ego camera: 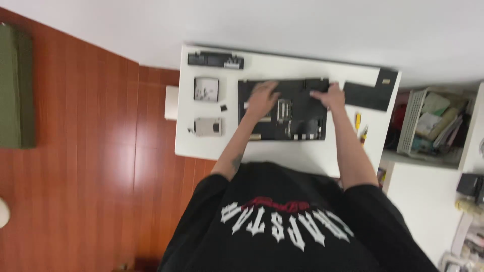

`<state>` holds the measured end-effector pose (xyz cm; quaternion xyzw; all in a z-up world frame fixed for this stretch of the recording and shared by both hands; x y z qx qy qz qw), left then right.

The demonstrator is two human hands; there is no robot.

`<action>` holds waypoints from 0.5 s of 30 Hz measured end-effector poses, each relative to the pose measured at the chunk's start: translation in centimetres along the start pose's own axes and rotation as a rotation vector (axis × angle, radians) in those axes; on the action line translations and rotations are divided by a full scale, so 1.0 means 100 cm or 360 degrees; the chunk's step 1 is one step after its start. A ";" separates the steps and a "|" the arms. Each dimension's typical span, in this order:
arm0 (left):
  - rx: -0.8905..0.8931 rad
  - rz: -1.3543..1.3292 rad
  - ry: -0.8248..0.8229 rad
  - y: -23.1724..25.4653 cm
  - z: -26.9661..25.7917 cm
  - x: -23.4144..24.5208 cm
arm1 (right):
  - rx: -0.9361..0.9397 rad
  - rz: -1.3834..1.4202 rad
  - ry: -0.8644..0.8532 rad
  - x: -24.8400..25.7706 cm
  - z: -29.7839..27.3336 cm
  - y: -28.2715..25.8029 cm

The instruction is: Disassembling a laptop by removing screws and internal components using a screwdriver

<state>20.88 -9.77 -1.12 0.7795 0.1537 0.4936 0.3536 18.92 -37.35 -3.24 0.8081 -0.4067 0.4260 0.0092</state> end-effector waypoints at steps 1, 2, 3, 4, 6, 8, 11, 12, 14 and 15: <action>-0.0020 0.0005 0.0029 -0.008 -0.006 0.014 | 0.0024 0.0003 0.0026 0.002 0.003 -0.004; 0.0292 -0.0018 0.0481 -0.025 -0.021 0.034 | -0.0021 0.0088 0.0026 -0.002 0.001 -0.001; 0.0607 -0.0048 0.0929 -0.042 -0.041 0.052 | -0.0065 0.0174 0.0026 -0.006 -0.001 0.003; 0.0625 -0.0044 0.0909 -0.073 -0.037 0.040 | -0.0082 0.0169 0.0007 -0.004 -0.009 0.004; 0.0965 -0.0574 0.0714 -0.146 -0.026 0.013 | -0.0131 0.0427 0.0084 0.007 -0.019 0.000; 0.0960 -0.0664 0.0717 -0.138 -0.031 0.016 | -0.0127 0.0450 0.0067 0.006 -0.027 0.005; 0.0996 -0.0797 0.0699 -0.136 -0.025 0.017 | -0.0141 0.0475 0.0097 -0.002 -0.014 0.023; 0.1034 -0.0835 0.0683 -0.138 -0.023 0.017 | -0.0154 0.0482 0.0145 -0.006 -0.007 0.031; 0.1027 -0.1053 0.0628 -0.144 -0.020 0.015 | -0.0118 0.0535 0.0124 0.001 -0.020 0.020; 0.1015 -0.1275 0.0576 -0.147 -0.018 0.012 | -0.0077 0.0584 0.0107 0.004 -0.027 0.015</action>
Point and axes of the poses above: each hand's wrist, its own z-axis towards the middle knuckle, its own x-axis out of the back of the hand, y = z × x, the point moved 4 cm from there along z, towards the middle knuckle, and after that the axes turned 6 degrees about -z, right-handed, at the moved point
